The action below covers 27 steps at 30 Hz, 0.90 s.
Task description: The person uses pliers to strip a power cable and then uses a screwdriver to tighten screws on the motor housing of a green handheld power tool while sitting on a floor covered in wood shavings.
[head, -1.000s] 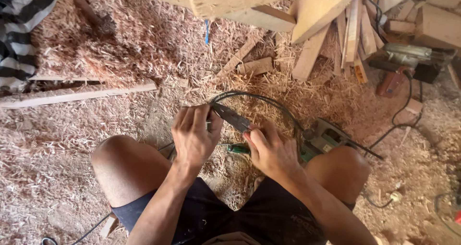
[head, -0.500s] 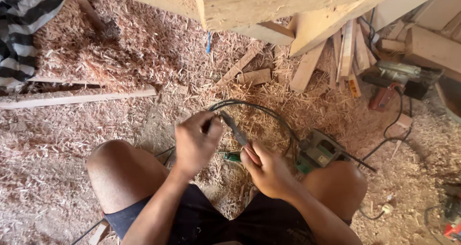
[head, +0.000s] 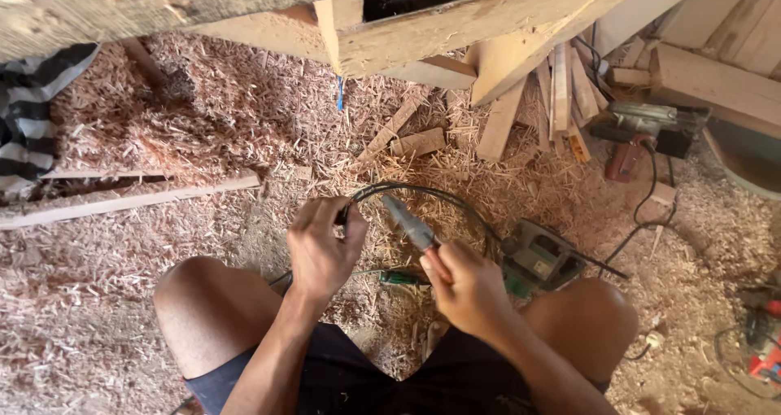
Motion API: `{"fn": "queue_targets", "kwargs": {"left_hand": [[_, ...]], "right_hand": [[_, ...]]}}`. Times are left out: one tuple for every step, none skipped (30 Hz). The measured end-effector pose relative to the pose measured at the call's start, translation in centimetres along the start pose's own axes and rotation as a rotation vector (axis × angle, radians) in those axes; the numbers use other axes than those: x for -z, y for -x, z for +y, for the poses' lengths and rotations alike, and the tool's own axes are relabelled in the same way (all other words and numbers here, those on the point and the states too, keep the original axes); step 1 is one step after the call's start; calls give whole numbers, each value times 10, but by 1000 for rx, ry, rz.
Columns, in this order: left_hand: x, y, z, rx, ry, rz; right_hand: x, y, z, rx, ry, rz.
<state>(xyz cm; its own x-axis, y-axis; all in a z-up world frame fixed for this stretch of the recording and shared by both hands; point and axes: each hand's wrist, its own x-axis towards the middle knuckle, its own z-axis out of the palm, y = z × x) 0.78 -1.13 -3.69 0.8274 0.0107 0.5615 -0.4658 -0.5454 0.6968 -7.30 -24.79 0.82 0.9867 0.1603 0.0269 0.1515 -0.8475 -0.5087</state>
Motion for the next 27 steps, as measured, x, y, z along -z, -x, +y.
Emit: {"fn": "queue_targets", "kwargs": {"left_hand": [[0, 0, -4, 92, 111, -40], [1, -1, -7, 184, 222, -81], [2, -2, -10, 286, 326, -108], [3, -2, -12, 388, 429, -136], [5, -2, -13, 496, 531, -168], [6, -2, -14, 480, 595, -168], [8, -2, -15, 468, 657, -169], [11, -2, -15, 455, 720, -170], [12, -1, -14, 476, 714, -191], [14, 0, -13, 498, 708, -213], [15, -1, -11, 518, 704, -237], [16, -2, -9, 455, 731, -224], [17, -1, -6, 395, 757, -211], [19, 0, -4, 335, 783, -198], [20, -1, -2, 326, 794, -194], [21, -2, -1, 317, 806, -189], [22, -1, 0, 312, 816, -182], [23, -2, 1, 333, 754, -215], [24, -3, 1, 351, 691, -247], [26, -3, 2, 368, 629, -278], [27, -4, 3, 361, 640, -279], [28, -4, 3, 353, 652, -280], [30, -3, 4, 348, 663, -281], [32, -3, 4, 352, 642, -306], [35, -2, 4, 357, 622, -330], [37, -2, 3, 363, 601, -354], [38, -2, 2, 328, 664, -363]], "right_hand": [[6, -2, 0, -6, -204, -71], [15, -3, -1, -10, -408, -142], [23, -5, -4, -11, -611, -211], [31, -7, -8, -44, -689, -227], [39, -6, -12, -80, -767, -245], [45, -6, -18, -117, -845, -263], [48, -7, -26, -71, -702, -215], [49, -7, -34, -27, -558, -167], [50, -7, -40, 13, -410, -118], [50, -8, -46, 56, -304, -57], [48, -9, -51, 97, -196, 5], [47, -9, -55, 136, -87, 65], [46, -9, -58, 176, -13, 91], [44, -9, -60, 215, 61, 116], [42, -10, -61, 260, 136, 139], [41, -10, -62, 272, 159, 140], [39, -10, -63, 286, 180, 138], [37, -10, -63, 300, 201, 136], [36, -10, -64, 296, 206, 141], [34, -9, -64, 292, 211, 147], [33, -9, -63, 289, 216, 152], [32, -8, -62, 287, 213, 145], [31, -7, -60, 286, 209, 136], [29, -6, -58, 285, 205, 128], [28, -4, -54, 276, 181, 119], [27, -2, -50, 266, 157, 110], [25, 0, -46, 255, 131, 101]]}}
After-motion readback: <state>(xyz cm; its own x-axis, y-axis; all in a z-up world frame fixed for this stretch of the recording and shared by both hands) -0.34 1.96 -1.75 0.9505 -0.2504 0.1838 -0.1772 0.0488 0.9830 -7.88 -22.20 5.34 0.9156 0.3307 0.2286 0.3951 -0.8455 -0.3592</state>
